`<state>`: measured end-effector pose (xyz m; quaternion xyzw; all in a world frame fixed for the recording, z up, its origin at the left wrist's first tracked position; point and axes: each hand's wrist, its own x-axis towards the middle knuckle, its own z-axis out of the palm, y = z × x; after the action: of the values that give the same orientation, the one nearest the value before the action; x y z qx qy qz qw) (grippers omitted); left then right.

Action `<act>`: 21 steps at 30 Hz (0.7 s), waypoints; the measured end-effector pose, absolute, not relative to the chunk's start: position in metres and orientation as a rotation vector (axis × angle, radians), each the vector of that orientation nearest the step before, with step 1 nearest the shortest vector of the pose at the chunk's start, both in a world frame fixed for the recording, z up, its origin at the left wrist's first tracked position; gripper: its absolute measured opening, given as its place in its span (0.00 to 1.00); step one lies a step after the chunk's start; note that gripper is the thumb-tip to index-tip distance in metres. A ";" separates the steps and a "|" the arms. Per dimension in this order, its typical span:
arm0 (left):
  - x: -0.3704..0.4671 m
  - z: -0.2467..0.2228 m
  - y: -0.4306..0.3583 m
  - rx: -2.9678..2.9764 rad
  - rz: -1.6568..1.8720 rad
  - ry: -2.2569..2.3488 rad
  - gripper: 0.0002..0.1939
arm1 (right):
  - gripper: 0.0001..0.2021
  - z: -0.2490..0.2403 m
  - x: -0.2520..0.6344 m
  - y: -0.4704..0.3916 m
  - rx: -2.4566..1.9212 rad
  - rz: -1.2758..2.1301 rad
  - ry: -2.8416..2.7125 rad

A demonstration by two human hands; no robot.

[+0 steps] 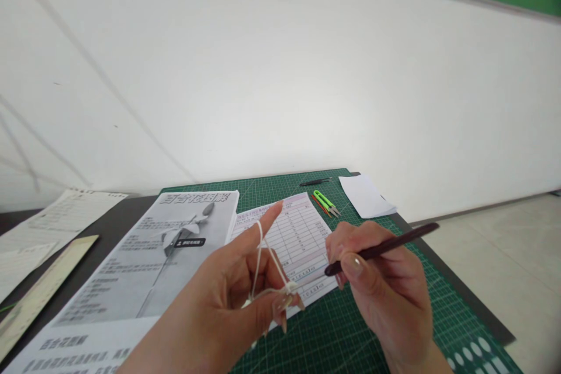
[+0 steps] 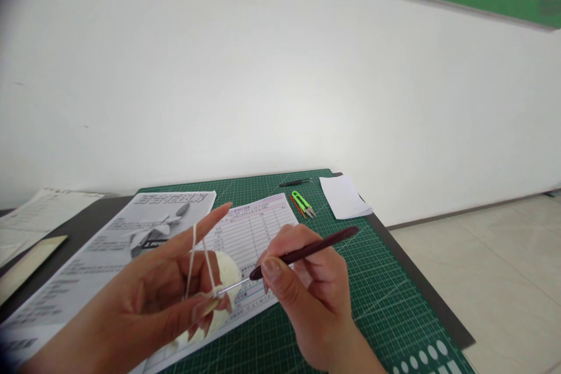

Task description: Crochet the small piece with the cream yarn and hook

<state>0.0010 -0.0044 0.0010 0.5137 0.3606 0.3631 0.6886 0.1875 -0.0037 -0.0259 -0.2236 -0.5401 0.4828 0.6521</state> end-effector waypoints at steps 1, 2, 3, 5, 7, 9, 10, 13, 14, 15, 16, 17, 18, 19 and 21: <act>0.001 0.001 -0.004 1.148 0.815 0.802 0.43 | 0.04 -0.026 0.188 -0.004 -0.505 1.079 -1.235; 0.001 0.000 -0.004 1.142 0.817 0.799 0.43 | 0.04 -0.025 0.188 -0.004 -0.503 1.064 -1.243; 0.001 0.000 -0.004 1.133 0.822 0.802 0.44 | 0.04 -0.025 0.188 -0.004 -0.505 1.052 -1.249; 0.001 0.001 -0.004 1.117 0.829 0.811 0.45 | 0.05 -0.024 0.188 -0.004 -0.513 1.034 -1.260; 0.001 0.001 -0.004 1.104 0.836 0.814 0.45 | 0.05 -0.025 0.188 -0.004 -0.521 1.022 -1.260; 0.001 0.002 -0.004 1.091 0.836 0.785 0.43 | 0.05 -0.025 0.187 -0.004 -0.518 1.033 -1.236; 0.001 0.003 -0.004 1.084 0.836 0.764 0.43 | 0.04 -0.026 0.186 -0.003 -0.515 1.057 -1.207; 0.001 0.003 -0.005 1.032 0.851 0.770 0.43 | 0.03 -0.028 0.179 0.000 -0.516 1.203 -1.033; 0.002 0.003 -0.005 1.008 0.865 0.776 0.43 | 0.04 -0.028 0.176 0.001 -0.518 1.265 -0.952; 0.003 0.002 -0.005 0.986 0.884 0.772 0.43 | 0.05 -0.029 0.172 0.002 -0.528 1.330 -0.868; 0.004 0.001 -0.004 0.971 0.904 0.752 0.43 | 0.05 -0.030 0.169 0.003 -0.540 1.398 -0.787; 0.005 -0.001 -0.003 0.964 0.922 0.720 0.43 | 0.05 -0.031 0.166 0.003 -0.547 1.471 -0.719; 0.005 -0.002 -0.003 0.965 0.940 0.681 0.43 | 0.05 -0.031 0.163 0.004 -0.542 1.529 -0.676; 0.006 -0.003 -0.002 0.962 0.945 0.671 0.43 | 0.05 -0.032 0.161 0.004 -0.542 1.567 -0.648; 0.008 -0.002 -0.001 0.950 0.958 0.680 0.43 | 0.06 -0.034 0.158 0.004 -0.537 1.611 -0.612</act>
<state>0.0079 -0.0014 -0.0023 0.4310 0.3084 0.4346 0.7282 0.1579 0.0039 -0.0342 -0.2335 -0.2661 0.7007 0.6195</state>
